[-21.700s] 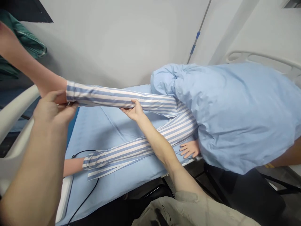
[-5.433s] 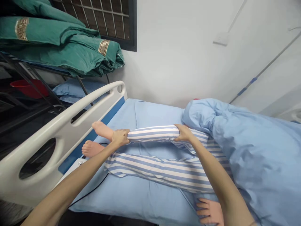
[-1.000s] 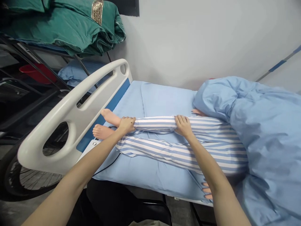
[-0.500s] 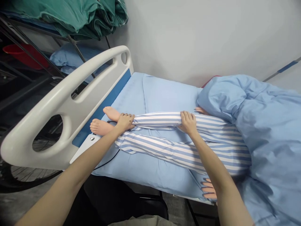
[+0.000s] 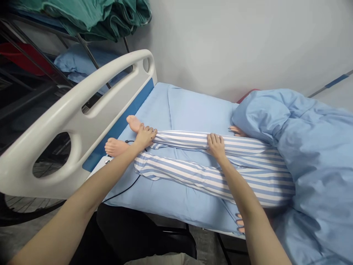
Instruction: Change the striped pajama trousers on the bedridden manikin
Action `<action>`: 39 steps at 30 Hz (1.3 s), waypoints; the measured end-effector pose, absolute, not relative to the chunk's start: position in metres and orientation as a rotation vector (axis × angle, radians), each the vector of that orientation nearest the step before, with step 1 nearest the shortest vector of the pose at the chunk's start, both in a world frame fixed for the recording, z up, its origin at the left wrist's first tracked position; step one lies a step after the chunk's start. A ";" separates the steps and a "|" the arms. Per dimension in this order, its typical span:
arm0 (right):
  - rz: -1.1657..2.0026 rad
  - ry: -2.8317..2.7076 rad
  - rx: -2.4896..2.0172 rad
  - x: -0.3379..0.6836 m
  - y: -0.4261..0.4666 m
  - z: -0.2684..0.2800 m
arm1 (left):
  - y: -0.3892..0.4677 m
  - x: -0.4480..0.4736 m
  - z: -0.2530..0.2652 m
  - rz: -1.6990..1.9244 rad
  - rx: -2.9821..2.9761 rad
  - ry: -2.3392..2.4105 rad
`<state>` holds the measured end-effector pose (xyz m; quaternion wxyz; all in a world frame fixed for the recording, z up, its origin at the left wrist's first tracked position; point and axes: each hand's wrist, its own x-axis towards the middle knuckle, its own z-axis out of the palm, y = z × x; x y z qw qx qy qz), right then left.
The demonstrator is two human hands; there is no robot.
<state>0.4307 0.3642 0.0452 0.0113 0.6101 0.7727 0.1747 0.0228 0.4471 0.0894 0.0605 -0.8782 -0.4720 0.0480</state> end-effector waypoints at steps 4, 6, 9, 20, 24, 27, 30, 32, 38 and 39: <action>0.498 2.349 1.928 0.426 0.362 0.044 | 0.448 0.023 0.085 0.071 -2.646 -1.415; 0.493 2.329 1.933 0.422 0.361 0.046 | 0.448 0.023 0.082 0.018 -2.629 -1.410; 0.496 2.302 1.949 0.418 0.360 0.048 | 0.445 0.020 0.078 -0.141 -2.635 -1.422; 0.430 2.295 2.220 0.375 0.345 0.053 | 0.323 -0.008 0.059 -1.044 -2.421 -1.648; 0.033 2.535 2.178 0.318 0.320 0.060 | 0.238 -0.017 0.017 -1.421 -2.150 -1.880; -0.342 2.579 2.021 0.278 0.301 0.067 | 0.195 -0.016 -0.017 -1.537 -2.010 -1.996; -0.437 2.544 1.875 0.247 0.289 0.073 | 0.177 -0.015 -0.039 -1.482 -2.001 -1.970; -0.386 2.512 1.793 0.230 0.287 0.076 | 0.175 -0.016 -0.044 -1.455 -2.018 -1.932; -0.289 2.258 1.799 0.196 0.294 0.080 | 0.168 -0.023 -0.032 -1.407 -2.094 -2.044; -0.282 2.243 1.804 0.193 0.295 0.079 | 0.165 -0.021 -0.028 -1.430 -2.099 -2.079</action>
